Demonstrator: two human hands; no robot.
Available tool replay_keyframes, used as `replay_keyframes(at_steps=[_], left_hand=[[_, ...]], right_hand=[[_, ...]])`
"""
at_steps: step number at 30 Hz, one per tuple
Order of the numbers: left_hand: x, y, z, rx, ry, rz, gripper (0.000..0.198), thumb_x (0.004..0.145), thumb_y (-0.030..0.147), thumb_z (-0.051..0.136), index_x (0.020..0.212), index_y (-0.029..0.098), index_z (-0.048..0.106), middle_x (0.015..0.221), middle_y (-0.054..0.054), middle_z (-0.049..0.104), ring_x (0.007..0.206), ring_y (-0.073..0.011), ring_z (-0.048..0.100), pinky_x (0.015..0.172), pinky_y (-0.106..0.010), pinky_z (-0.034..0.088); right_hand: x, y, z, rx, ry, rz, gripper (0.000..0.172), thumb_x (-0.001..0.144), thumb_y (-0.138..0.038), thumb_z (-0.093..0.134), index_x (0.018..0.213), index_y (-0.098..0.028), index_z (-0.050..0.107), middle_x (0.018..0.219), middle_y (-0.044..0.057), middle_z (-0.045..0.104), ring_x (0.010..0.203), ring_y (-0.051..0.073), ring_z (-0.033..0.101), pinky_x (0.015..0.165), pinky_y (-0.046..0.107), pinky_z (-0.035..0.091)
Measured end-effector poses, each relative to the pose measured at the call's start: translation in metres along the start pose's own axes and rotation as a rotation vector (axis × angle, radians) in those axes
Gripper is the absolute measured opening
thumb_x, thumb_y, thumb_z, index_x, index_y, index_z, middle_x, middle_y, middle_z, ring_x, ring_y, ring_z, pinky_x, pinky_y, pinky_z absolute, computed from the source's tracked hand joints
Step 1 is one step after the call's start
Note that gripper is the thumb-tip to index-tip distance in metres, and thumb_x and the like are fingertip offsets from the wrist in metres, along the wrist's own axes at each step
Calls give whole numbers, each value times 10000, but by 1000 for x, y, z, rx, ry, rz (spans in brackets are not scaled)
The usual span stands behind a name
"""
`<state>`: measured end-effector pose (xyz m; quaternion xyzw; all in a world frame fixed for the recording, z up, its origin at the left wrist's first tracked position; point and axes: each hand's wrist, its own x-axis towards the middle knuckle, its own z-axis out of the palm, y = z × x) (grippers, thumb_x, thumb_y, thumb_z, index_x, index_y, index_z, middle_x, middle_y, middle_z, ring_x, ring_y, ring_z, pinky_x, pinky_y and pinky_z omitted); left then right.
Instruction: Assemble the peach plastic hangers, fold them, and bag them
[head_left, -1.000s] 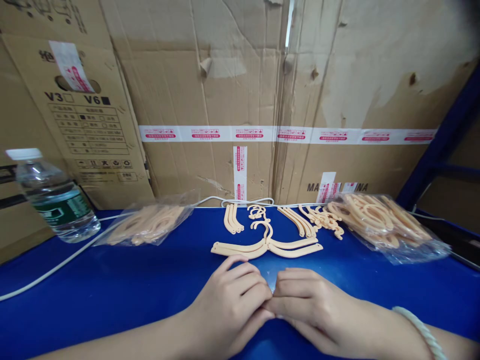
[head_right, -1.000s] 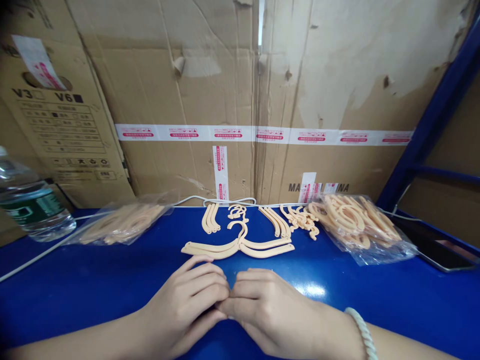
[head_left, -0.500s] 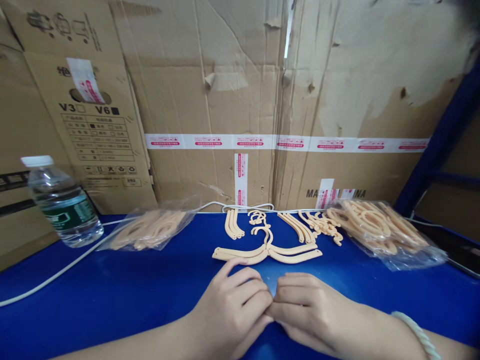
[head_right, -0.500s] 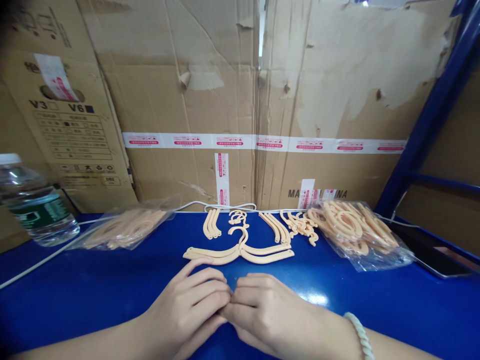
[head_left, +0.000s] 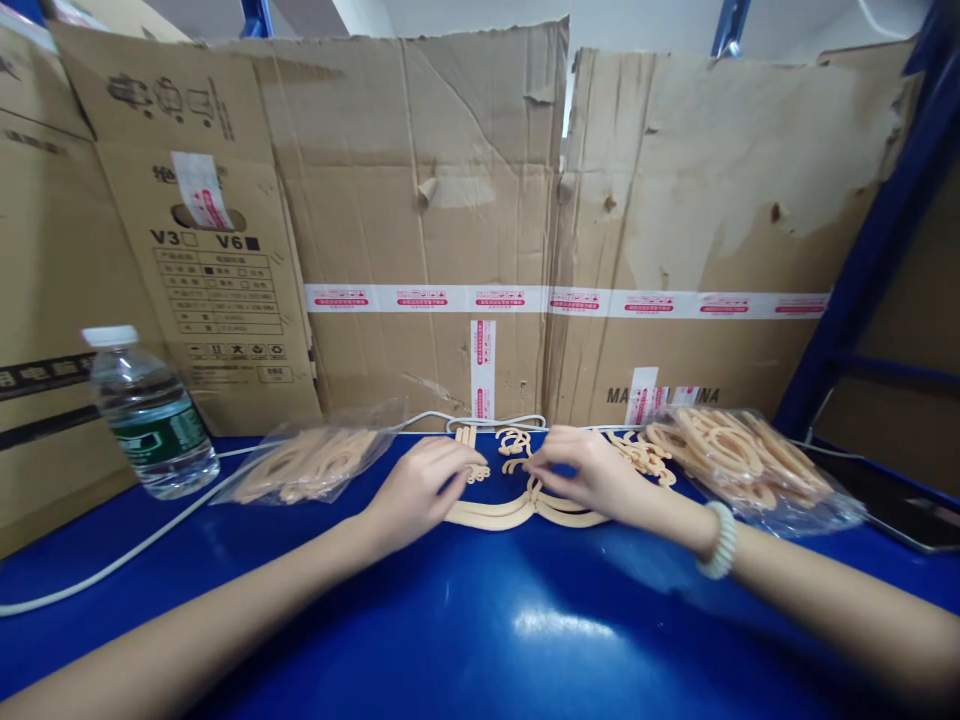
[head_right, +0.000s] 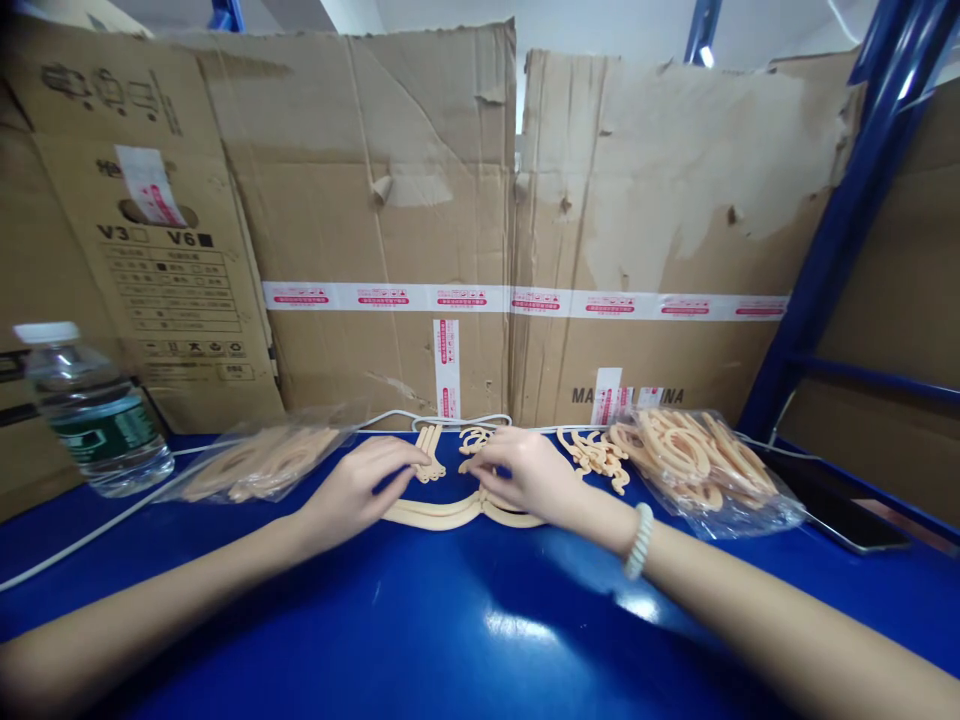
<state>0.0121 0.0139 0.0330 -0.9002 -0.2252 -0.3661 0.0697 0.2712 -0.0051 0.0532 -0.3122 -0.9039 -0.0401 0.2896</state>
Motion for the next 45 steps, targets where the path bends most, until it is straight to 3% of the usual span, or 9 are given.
replay_keyframes(at_steps=[5,14,20,24,29,34,39,42,45], left_hand=[[-15,-40,9,7,-50,-70,285,944,101,444,1096,187,670,1051,-84,728,994,-219,678,885,-397,551],[-21,-46,14,-25,-174,-71,239,947,103,509,1084,199,679,1081,-63,731,1054,-210,649,935,-392,533],[-20,-44,13,-14,-209,-92,214,937,83,534,1063,187,672,1073,-62,721,1045,-217,634,924,-391,517],[-18,-43,13,0,-224,-114,178,941,111,545,1019,189,684,1039,-62,708,1012,-218,626,904,-365,508],[-19,-43,14,23,-210,-157,147,942,151,545,897,201,676,974,-43,692,943,-218,622,846,-336,509],[-18,-36,12,24,-91,-207,172,956,145,493,917,212,646,944,-43,684,920,-231,610,808,-349,500],[-7,4,7,-98,8,-163,240,990,116,389,1031,162,622,1029,-91,676,954,-201,641,840,-321,516],[-4,37,6,-195,20,-122,274,985,95,380,965,164,644,1060,-83,685,993,-169,648,853,-268,522],[-6,60,8,-435,64,-238,212,959,110,493,929,179,691,1020,-62,712,978,-170,665,888,-277,516]], right_hand=[[29,47,11,-41,-115,67,114,875,-93,641,892,-139,744,882,104,747,859,221,676,789,329,502],[45,78,37,24,-309,47,199,941,-295,624,1074,-149,651,1083,60,673,980,210,651,880,437,530],[43,85,44,136,-243,112,207,951,-322,606,1066,-153,643,1086,62,663,946,198,649,845,412,540],[37,85,39,275,-80,208,220,923,-359,636,984,-148,656,974,43,673,872,184,648,810,394,535],[17,59,25,550,196,385,384,848,-542,631,961,-174,634,817,39,678,721,174,657,702,329,533],[-14,4,13,810,278,551,368,862,-528,617,1003,-192,571,751,24,706,558,155,684,554,286,539],[-36,-45,16,1071,344,678,370,791,-456,747,1005,-172,646,794,64,762,672,170,734,626,259,571],[-42,-58,22,1163,353,702,323,769,-414,784,944,-156,699,796,75,771,686,161,735,596,216,561],[-45,-62,27,1165,339,694,289,766,-383,795,928,-156,719,742,56,764,646,134,718,569,188,550]])
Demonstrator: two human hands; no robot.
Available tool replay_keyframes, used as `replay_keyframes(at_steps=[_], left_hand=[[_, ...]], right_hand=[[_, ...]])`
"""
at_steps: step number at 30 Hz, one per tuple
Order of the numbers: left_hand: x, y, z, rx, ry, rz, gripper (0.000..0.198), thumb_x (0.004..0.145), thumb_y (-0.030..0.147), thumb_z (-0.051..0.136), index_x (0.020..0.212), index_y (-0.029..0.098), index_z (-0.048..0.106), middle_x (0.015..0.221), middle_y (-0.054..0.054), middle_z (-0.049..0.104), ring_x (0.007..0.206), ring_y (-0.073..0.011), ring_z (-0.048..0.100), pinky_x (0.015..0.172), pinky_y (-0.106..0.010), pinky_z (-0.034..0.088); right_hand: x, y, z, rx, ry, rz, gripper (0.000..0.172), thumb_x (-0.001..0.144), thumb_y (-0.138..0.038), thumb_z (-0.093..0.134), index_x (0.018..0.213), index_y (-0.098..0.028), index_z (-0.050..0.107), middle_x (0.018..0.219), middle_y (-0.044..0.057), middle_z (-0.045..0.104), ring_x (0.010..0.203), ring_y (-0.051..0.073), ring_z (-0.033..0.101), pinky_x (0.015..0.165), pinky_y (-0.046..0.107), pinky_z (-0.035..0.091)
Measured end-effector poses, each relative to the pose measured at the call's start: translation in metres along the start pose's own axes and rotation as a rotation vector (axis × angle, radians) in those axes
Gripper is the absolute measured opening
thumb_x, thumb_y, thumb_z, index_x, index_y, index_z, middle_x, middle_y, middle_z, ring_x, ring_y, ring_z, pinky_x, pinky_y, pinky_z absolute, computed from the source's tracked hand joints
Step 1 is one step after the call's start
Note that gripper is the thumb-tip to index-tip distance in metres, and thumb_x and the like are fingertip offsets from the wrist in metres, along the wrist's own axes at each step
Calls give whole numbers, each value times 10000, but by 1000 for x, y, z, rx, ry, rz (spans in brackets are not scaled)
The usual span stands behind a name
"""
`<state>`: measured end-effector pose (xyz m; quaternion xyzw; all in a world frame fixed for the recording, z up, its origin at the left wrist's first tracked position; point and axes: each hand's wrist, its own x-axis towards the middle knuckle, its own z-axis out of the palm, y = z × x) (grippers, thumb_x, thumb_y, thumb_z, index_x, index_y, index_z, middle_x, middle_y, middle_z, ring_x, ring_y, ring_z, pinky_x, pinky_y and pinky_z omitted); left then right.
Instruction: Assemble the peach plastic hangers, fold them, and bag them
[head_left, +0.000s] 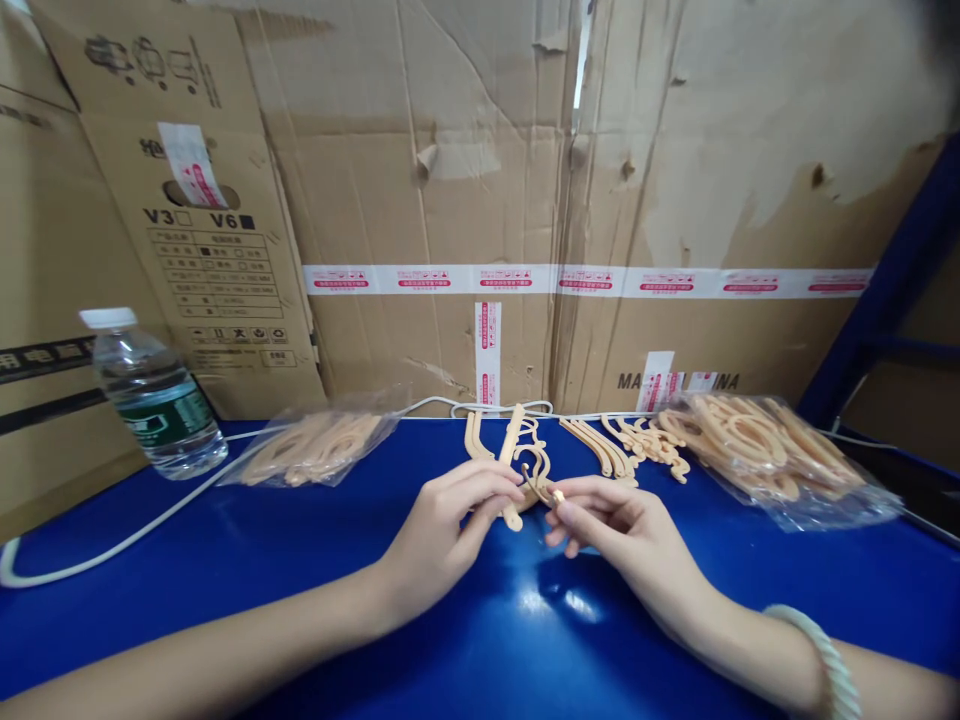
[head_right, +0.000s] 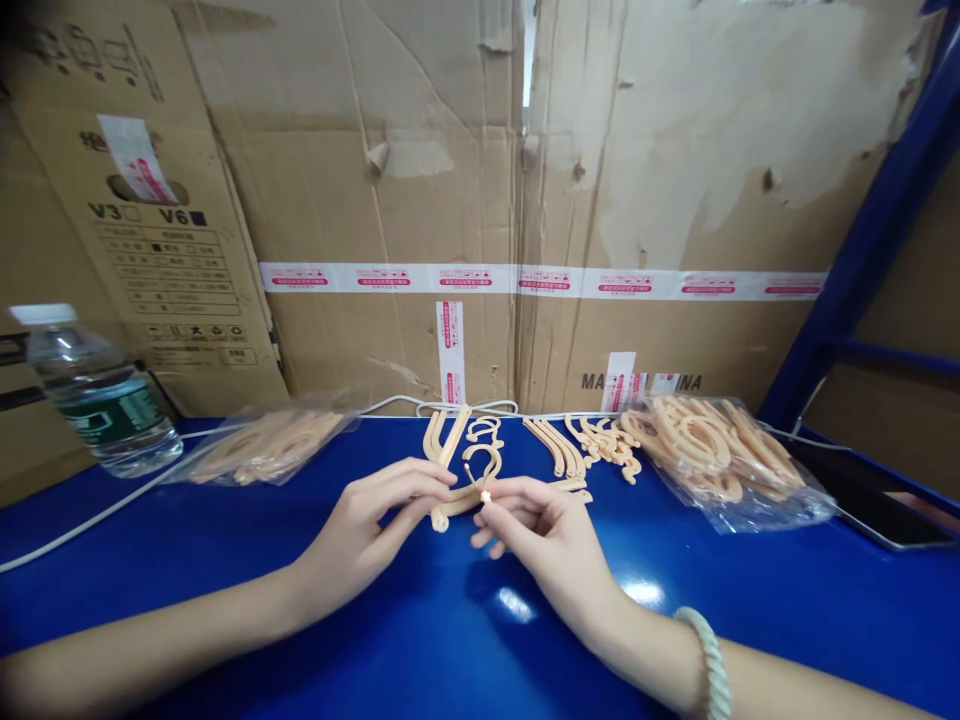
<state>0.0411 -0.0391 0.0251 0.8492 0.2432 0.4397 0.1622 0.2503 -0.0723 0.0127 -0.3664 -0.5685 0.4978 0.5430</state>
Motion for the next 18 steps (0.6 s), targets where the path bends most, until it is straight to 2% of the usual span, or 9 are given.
replay_keyframes(at_steps=[3,6,7,9,13,15,16,18], left_hand=[[-6,6,7,-198,2,-187,144,902,124,586,843,190,700,931,-40,705,880,-173,676,777,-268,551],[-8,4,12,-367,-1,-389,72,841,140,647,789,190,645,859,-18,657,815,-168,663,701,-261,560],[-8,4,13,-432,-1,-446,75,826,148,663,810,197,608,844,-9,646,814,-170,662,704,-269,563],[-8,2,15,-575,12,-525,213,800,162,696,912,225,526,870,2,640,848,-182,664,720,-296,571],[-9,-1,19,-722,49,-546,591,764,164,742,1226,294,398,1088,-24,594,912,-189,650,746,-336,581],[-9,-3,20,-734,52,-563,713,746,154,755,1315,308,353,1047,-11,589,900,-182,648,756,-330,572],[-10,-4,20,-724,52,-573,693,734,147,758,1301,295,387,975,7,590,875,-174,645,748,-312,564],[-11,-4,20,-670,48,-584,487,717,139,753,1139,244,533,861,30,575,819,-152,628,722,-273,542]], right_hand=[[0,3,0,18,-24,5,286,752,-370,808,934,-163,730,679,32,750,584,107,683,553,178,549],[0,3,0,34,-36,20,279,743,-354,818,939,-171,744,649,17,738,553,93,659,558,179,554],[-1,3,0,41,-28,23,277,738,-353,822,938,-174,750,671,19,741,565,94,662,558,179,555],[-2,2,1,65,-6,36,275,749,-380,811,925,-174,763,733,32,744,615,109,679,563,187,561],[-4,1,1,95,10,67,323,794,-469,751,837,-150,766,734,46,716,629,117,672,556,195,558],[-3,1,1,83,12,89,322,775,-460,771,806,-140,746,695,35,699,585,105,654,510,176,532],[-3,1,1,79,14,106,316,760,-446,787,818,-140,732,675,24,690,560,99,645,488,169,518],[-2,2,1,88,29,137,332,731,-419,817,885,-153,690,648,-4,676,522,95,633,458,164,498]])
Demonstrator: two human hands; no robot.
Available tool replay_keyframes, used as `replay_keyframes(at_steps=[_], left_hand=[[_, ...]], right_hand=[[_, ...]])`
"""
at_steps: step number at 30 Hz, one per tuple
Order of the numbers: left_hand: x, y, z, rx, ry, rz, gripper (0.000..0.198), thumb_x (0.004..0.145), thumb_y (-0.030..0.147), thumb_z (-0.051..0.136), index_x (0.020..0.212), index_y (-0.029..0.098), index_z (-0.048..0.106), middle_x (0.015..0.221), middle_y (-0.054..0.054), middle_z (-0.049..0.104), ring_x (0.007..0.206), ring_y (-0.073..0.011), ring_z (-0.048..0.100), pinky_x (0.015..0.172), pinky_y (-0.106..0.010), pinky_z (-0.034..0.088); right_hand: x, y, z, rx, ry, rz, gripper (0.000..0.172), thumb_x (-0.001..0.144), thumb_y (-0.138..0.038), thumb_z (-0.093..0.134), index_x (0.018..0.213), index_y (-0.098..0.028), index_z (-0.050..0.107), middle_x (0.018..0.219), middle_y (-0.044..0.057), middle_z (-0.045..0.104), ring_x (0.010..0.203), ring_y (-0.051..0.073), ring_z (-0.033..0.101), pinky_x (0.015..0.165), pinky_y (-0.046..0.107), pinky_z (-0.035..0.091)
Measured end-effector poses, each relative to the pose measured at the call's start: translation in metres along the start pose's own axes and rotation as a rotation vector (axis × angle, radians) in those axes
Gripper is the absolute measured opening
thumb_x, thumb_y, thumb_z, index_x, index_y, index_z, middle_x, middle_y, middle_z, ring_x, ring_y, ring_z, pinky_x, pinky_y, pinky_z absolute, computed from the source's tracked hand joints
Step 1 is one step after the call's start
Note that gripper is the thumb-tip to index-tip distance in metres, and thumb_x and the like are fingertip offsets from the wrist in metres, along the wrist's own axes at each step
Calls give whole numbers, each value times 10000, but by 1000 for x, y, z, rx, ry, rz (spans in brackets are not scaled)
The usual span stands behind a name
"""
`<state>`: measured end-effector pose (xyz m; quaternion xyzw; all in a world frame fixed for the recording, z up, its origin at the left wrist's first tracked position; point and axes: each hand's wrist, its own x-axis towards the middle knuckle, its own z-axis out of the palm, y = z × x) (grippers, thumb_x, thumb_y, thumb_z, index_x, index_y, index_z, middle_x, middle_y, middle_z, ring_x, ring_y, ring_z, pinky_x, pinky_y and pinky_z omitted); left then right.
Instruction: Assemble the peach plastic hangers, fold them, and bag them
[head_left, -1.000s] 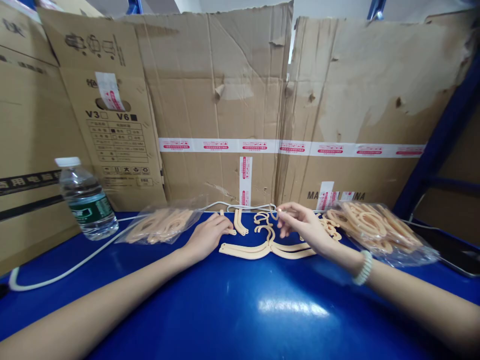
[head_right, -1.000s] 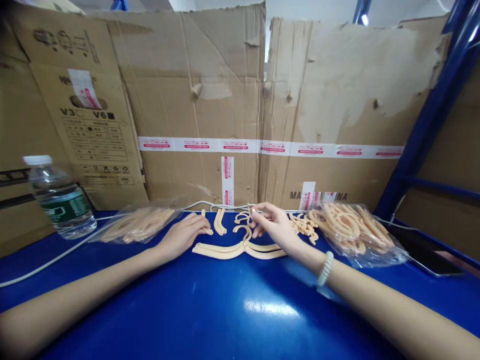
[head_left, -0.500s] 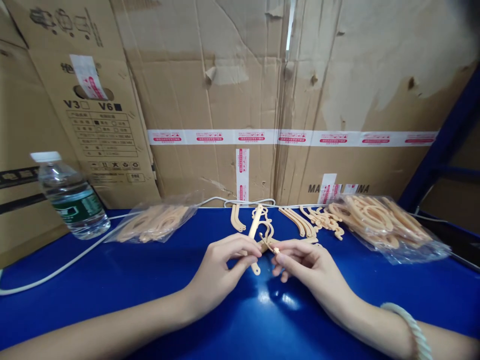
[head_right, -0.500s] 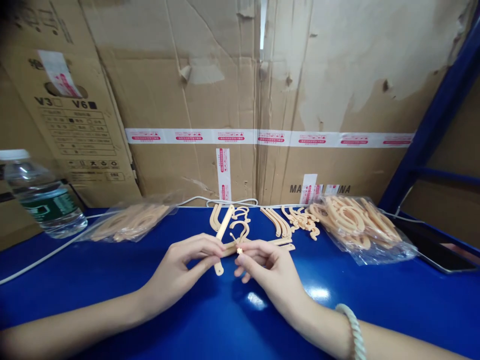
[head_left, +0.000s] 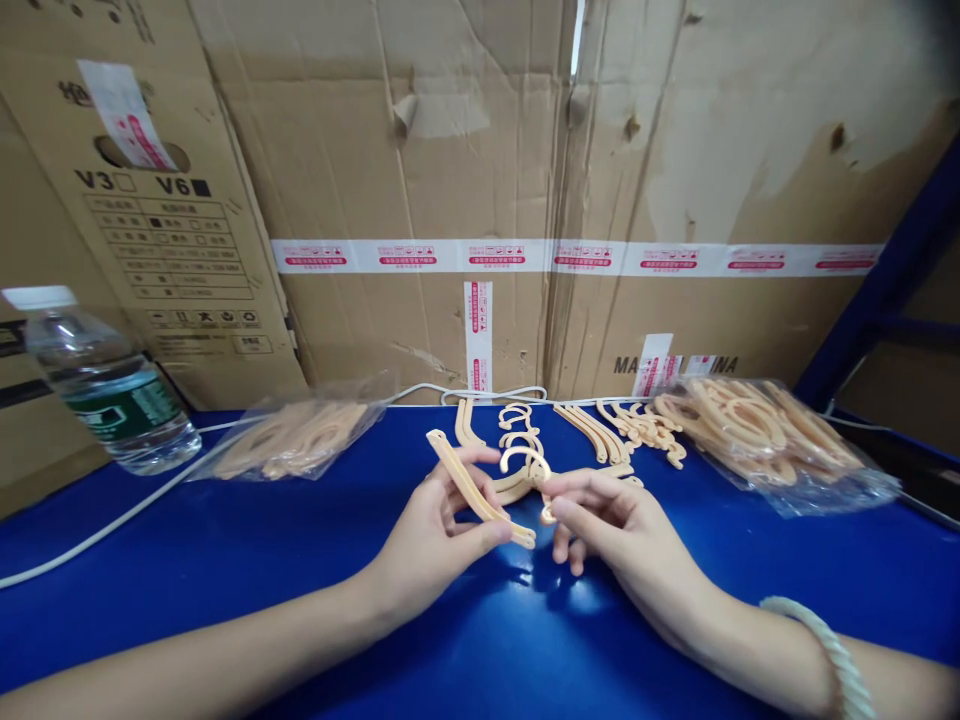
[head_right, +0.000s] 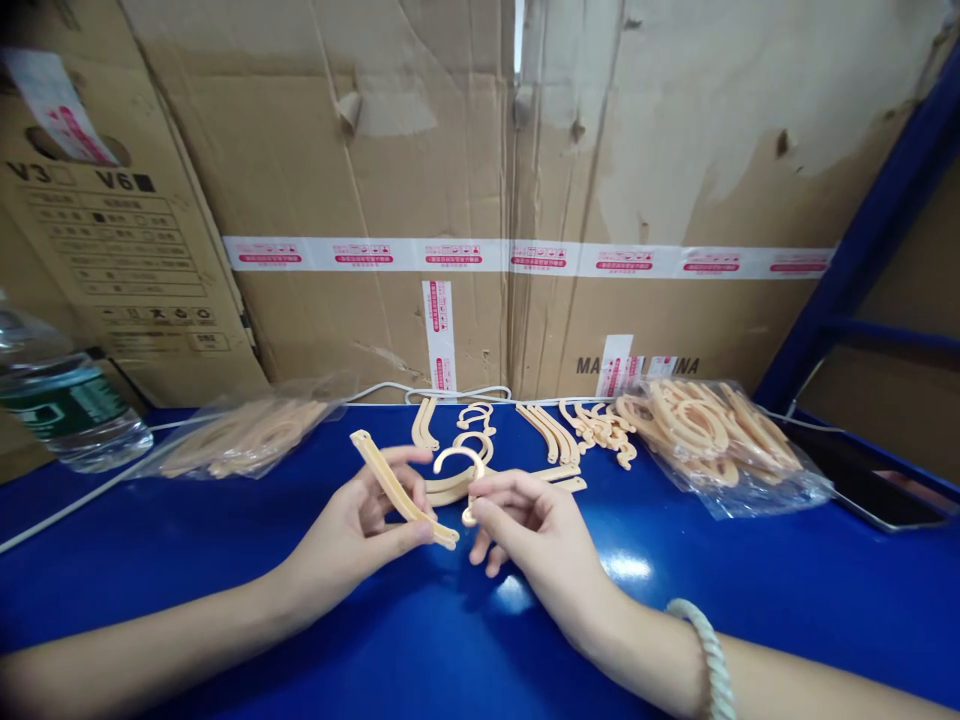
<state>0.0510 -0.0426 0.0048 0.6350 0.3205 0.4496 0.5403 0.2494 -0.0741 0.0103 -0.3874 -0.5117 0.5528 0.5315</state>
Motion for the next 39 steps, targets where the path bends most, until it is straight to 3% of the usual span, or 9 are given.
replay_keyframes(at_steps=[3,6,8,10,13,22,29,32,39], left_hand=[[-2,1,0,76,-45,-17,172,727,160,733,817,181,588,805,23,591,768,-132,604,734,-267,523],[-3,3,0,56,-87,-21,157,754,186,719,759,182,562,784,26,600,745,-125,596,746,-280,522],[-2,3,0,53,-93,28,179,772,191,706,708,182,539,770,29,580,749,-125,593,731,-273,520],[-1,2,0,66,-101,75,212,788,189,691,661,179,521,773,25,565,763,-130,601,724,-272,521],[0,1,-1,86,-103,94,219,792,193,686,649,177,522,788,17,568,776,-141,618,727,-288,530],[0,2,-2,98,-108,121,215,798,160,682,637,170,539,793,12,581,777,-138,635,709,-275,533],[-1,3,-3,197,-94,213,203,793,114,677,632,171,567,788,6,614,799,-149,637,731,-284,520],[0,3,-2,245,-90,242,206,793,115,675,624,176,573,776,9,630,783,-152,636,743,-296,498],[0,6,-2,392,-54,251,226,787,138,694,598,183,579,725,6,657,742,-174,627,781,-345,432]], right_hand=[[1,2,0,43,35,24,453,700,-382,845,1033,-188,607,652,-35,671,518,102,631,448,169,490],[2,3,-1,64,49,26,586,682,-346,857,1173,-203,571,693,-37,675,556,103,632,471,174,498],[2,2,-2,28,26,20,495,670,-360,857,1083,-185,646,756,-7,687,592,104,631,489,182,508],[2,2,-2,-37,-23,16,340,680,-405,842,873,-163,701,776,19,689,617,107,624,505,190,517],[2,1,-2,-105,-91,14,312,703,-449,817,748,-162,703,773,26,687,587,94,589,529,209,532],[3,1,-3,-120,-181,47,355,752,-489,774,843,-155,693,728,26,706,572,88,600,528,192,527],[2,1,-4,-106,-162,141,365,719,-471,803,828,-155,657,770,46,726,753,170,720,520,184,525],[2,1,-4,-89,-155,132,342,728,-459,801,797,-160,650,731,34,710,733,158,707,527,182,524],[2,0,-3,-64,-128,67,282,735,-426,805,727,-170,688,893,53,707,731,119,628,595,202,552]])
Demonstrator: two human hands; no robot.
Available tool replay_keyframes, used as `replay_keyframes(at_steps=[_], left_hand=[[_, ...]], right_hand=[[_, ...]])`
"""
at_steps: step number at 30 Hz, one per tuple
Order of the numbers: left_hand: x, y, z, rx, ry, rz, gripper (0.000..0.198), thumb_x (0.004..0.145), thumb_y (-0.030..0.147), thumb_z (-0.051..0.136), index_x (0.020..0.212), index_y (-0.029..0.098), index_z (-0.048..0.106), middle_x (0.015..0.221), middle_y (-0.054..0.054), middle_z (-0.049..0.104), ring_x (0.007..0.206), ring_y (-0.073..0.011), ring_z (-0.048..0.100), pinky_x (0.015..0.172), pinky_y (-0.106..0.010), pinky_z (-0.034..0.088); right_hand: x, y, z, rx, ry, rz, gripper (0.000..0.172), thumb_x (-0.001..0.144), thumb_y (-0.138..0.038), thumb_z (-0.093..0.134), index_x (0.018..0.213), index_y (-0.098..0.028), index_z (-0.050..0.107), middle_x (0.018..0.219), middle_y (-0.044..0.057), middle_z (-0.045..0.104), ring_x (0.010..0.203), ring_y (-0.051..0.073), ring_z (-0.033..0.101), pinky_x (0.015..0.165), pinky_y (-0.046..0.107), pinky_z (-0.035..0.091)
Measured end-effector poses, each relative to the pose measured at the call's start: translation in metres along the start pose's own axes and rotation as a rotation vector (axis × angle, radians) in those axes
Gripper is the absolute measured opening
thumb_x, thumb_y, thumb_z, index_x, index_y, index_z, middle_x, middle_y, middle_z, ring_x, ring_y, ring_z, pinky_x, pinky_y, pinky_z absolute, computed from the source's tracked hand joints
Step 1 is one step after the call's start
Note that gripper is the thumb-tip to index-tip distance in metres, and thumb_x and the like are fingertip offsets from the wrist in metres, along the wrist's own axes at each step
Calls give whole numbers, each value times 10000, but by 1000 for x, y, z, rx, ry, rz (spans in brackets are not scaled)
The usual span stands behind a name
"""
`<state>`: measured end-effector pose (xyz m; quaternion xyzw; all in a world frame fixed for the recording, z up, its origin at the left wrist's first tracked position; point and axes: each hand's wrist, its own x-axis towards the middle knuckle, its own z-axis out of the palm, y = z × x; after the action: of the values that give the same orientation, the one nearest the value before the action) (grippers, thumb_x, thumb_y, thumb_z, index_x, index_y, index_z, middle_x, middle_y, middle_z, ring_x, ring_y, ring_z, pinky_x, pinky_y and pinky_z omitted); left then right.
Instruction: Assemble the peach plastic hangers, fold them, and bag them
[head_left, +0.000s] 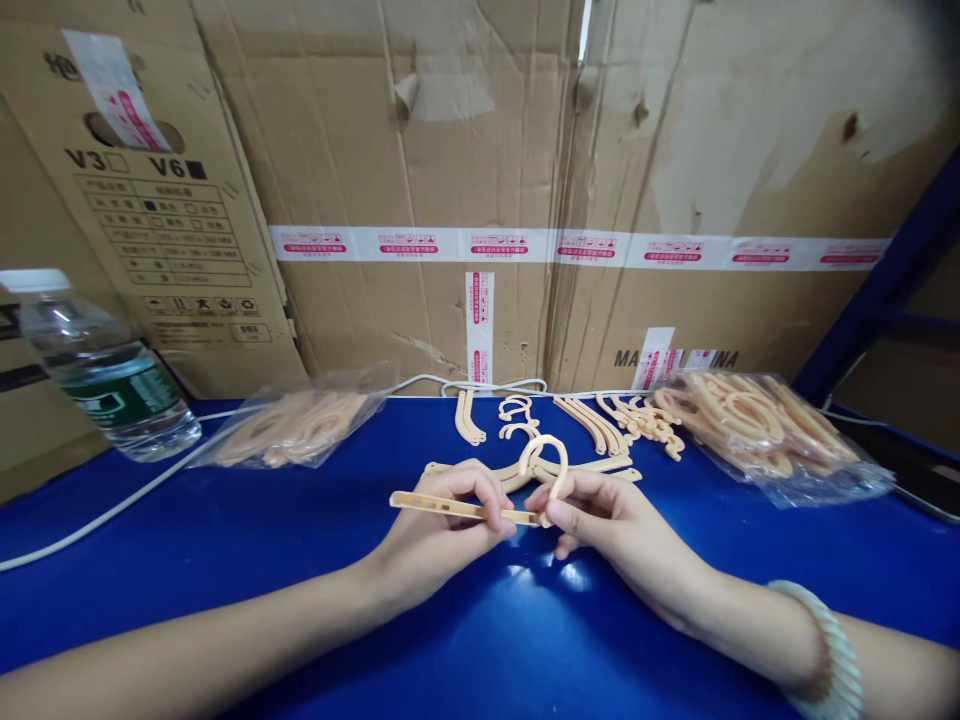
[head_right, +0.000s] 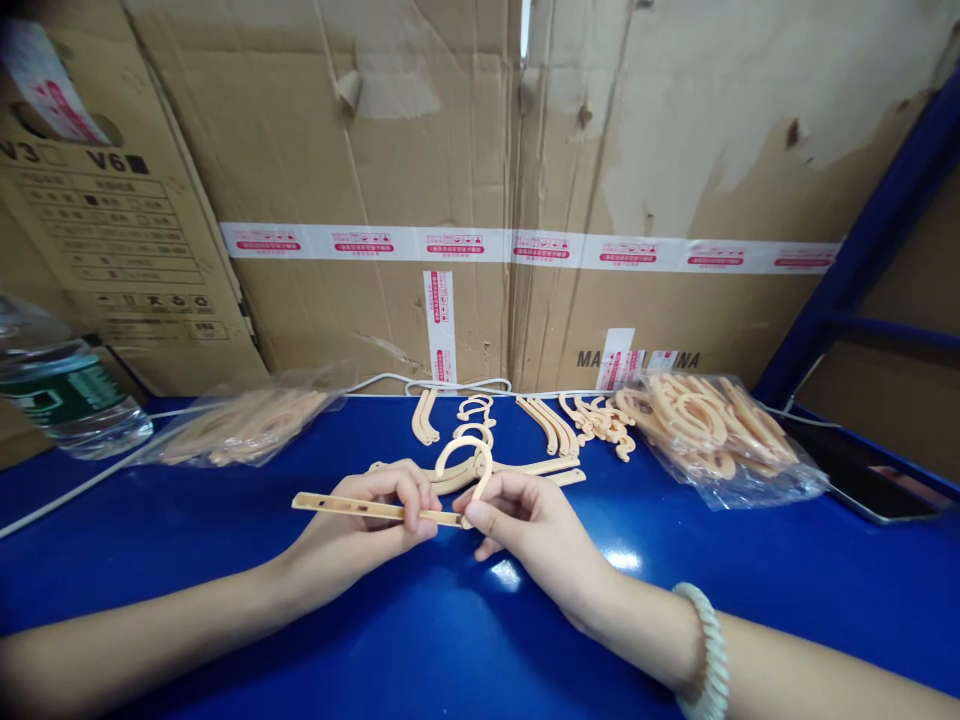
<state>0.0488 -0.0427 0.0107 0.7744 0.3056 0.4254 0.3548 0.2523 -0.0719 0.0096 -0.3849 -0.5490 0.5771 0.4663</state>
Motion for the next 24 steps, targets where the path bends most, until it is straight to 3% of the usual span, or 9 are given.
replay_keyframes(at_steps=[13,24], left_hand=[[-2,5,-1,-48,-59,2,244,775,109,718,591,170,571,784,-8,678,775,-153,621,802,-309,451],[-7,2,3,-216,-156,-42,216,772,131,707,598,169,585,800,-22,626,772,-152,602,685,-249,470]], right_hand=[[1,-2,1,-18,-34,31,370,675,-477,836,676,-158,648,807,32,707,574,79,572,559,208,533],[2,1,4,-88,-43,-23,460,667,-568,801,650,-178,558,663,-21,568,510,80,497,497,222,471]])
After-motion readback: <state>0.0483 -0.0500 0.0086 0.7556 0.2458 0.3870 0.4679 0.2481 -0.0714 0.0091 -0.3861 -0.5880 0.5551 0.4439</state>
